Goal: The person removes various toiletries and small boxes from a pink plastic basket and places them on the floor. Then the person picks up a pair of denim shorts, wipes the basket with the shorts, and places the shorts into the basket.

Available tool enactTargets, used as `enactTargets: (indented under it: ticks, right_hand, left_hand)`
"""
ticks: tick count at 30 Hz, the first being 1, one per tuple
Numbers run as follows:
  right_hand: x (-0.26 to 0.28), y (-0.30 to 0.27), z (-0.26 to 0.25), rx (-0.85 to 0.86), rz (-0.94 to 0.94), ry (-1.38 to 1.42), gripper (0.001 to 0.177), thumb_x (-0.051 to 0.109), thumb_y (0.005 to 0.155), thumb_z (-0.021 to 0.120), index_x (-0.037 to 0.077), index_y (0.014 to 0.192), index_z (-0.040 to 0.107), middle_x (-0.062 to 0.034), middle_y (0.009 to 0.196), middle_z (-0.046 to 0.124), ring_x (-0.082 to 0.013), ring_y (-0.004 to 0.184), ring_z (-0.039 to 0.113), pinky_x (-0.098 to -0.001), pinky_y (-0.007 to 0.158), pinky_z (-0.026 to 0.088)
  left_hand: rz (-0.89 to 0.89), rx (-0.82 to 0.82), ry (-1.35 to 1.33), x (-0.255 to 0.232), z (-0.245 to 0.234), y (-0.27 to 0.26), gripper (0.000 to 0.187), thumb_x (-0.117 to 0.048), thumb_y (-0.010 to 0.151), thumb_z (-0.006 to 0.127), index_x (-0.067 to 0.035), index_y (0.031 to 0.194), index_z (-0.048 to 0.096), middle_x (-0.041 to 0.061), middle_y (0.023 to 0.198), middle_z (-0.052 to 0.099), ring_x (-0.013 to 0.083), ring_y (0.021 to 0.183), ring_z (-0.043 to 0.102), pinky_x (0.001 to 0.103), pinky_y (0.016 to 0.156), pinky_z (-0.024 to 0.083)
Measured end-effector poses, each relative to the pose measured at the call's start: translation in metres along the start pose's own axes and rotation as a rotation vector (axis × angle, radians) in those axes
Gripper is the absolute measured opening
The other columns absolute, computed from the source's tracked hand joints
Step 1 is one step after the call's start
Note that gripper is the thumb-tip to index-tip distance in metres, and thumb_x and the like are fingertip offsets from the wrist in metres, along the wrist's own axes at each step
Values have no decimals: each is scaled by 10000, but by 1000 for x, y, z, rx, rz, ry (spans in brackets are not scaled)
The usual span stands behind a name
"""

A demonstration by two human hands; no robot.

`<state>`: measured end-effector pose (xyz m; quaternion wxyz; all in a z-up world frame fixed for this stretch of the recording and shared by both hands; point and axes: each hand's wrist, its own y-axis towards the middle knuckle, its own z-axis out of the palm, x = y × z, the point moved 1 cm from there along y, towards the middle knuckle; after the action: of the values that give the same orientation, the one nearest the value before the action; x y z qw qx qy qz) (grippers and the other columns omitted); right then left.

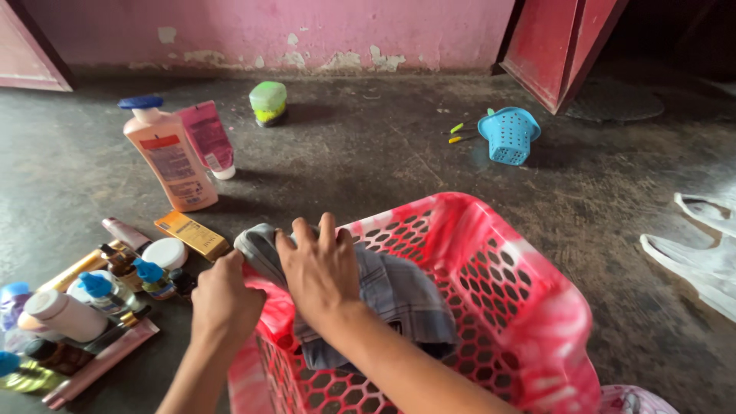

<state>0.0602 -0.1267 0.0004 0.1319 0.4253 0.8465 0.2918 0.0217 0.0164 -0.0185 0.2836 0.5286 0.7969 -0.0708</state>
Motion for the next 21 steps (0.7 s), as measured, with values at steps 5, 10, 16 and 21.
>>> enactTargets:
  ticks: [5, 10, 16, 21]
  right_hand:
    - [-31, -1, -10, 62, -149, 37, 432, 115, 835, 633, 197, 1254, 695, -99, 1187, 599, -339, 1085, 553, -490, 788, 544]
    - [-91, 9, -27, 233, 86, 48, 479, 84, 782, 664, 258, 1228, 683, -69, 1200, 585, -362, 1128, 547, -501, 829, 546]
    - [-48, 0, -35, 315, 74, 391, 646, 17, 768, 604, 280, 1358, 629, -43, 1361, 547, -382, 961, 678, -481, 756, 581]
    - [25, -22, -47, 193, -144, 640, 579, -18, 800, 552, 207, 1324, 652, -35, 1392, 618, -363, 1083, 706, -447, 820, 595]
  left_hand:
    - [-100, -47, -264, -1, 1, -15, 414, 8, 724, 654, -33, 1132, 713, 191, 1011, 764, 357, 989, 723, 444, 849, 558]
    - [-186, 22, -1204, 23, 22, -9, 479, 99, 755, 593, 34, 1217, 703, 62, 1032, 780, 131, 934, 732, 264, 852, 574]
    - [-198, 31, -1441, 27, 36, -5, 388, -245, 963, 673, 33, 1230, 717, 64, 1051, 756, 117, 928, 691, 275, 858, 549]
    - [-369, 79, -1461, 37, 32, -14, 649, -540, 1019, 432, 16, 1227, 697, 54, 1022, 744, 141, 888, 688, 293, 798, 557]
